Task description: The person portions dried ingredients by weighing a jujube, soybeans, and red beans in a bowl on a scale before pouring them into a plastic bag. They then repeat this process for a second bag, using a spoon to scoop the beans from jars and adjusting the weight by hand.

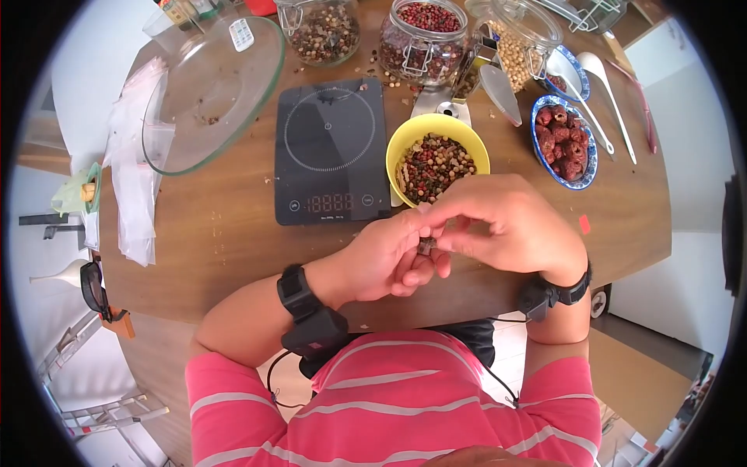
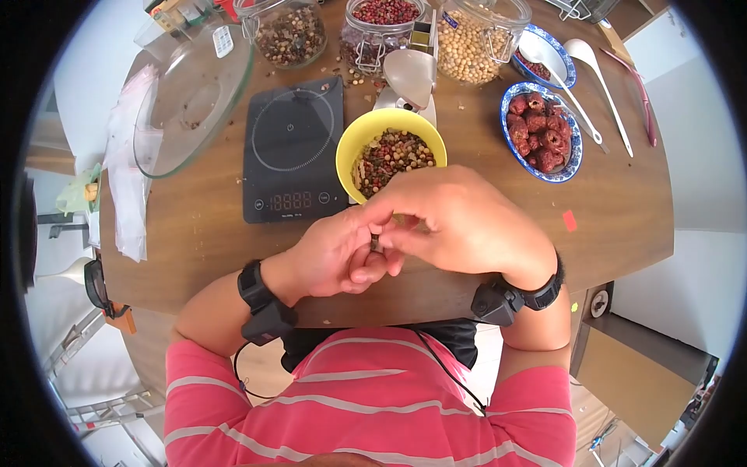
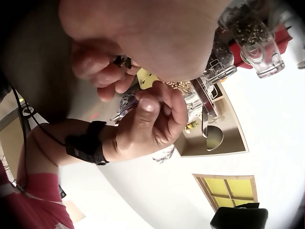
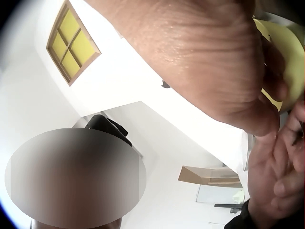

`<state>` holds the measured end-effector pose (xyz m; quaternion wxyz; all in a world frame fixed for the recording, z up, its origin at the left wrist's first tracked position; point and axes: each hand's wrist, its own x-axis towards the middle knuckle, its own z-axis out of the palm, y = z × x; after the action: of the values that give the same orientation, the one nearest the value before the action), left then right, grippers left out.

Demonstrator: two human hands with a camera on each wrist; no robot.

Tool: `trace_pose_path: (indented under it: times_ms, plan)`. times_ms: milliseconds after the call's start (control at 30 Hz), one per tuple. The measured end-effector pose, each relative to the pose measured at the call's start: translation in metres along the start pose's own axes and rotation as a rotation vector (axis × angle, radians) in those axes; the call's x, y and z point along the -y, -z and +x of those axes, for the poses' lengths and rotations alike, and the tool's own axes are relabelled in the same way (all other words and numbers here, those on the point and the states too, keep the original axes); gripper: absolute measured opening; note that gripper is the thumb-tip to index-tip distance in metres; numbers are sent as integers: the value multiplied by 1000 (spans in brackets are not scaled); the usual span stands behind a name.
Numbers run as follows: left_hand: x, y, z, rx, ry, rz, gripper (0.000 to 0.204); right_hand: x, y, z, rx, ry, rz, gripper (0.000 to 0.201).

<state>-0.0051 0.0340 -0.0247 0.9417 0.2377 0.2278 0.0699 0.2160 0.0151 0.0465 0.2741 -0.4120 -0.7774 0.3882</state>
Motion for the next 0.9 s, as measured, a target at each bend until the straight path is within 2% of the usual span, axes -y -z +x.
trace_pose_path:
  times_ms: [33, 100, 133, 167, 233, 267, 333, 400, 533, 700, 833, 867, 900]
  plan:
    - [1, 3, 1, -5, 17, 49, 65, 0, 0, 0, 1, -3, 1, 23]
    - [2, 6, 2, -9, 50, 32, 66, -2, 3, 3, -231, -8, -281, 23]
    - [2, 7, 3, -15, 81, 18, 67, -8, 2, 4, -273, -48, -385, 22]
    - [2, 8, 3, -15, 80, 17, 67, -12, 2, 7, -272, -48, -385, 22]
    - [5, 10, 3, 33, 18, 19, 72, -17, 1, 12, -238, -27, -654, 19]
    - [8, 9, 3, 35, 32, 4, 72, -17, -1, 15, -199, -61, -704, 17]
    - [7, 6, 4, -29, -50, 95, 76, -18, -4, 22, -155, -75, -791, 18]
    - [7, 5, 4, -28, -53, 97, 78, -21, -8, 28, -119, -39, -914, 18]
    - [5, 4, 3, -25, -60, 110, 79, -23, -10, 32, -88, -36, -896, 16]
    - [3, 6, 5, -4, -40, 103, 78, -14, -2, 24, -258, -27, -713, 13]
    - [6, 1, 7, 20, 3, 138, 75, -9, 1, 19, -222, -23, -664, 13]
    - [6, -1, 5, 21, 17, 123, 54, -6, 0, 18, -157, -96, -652, 22]
    - [5, -3, 4, 22, 15, 124, 54, -6, -2, 18, -157, -95, -654, 22]
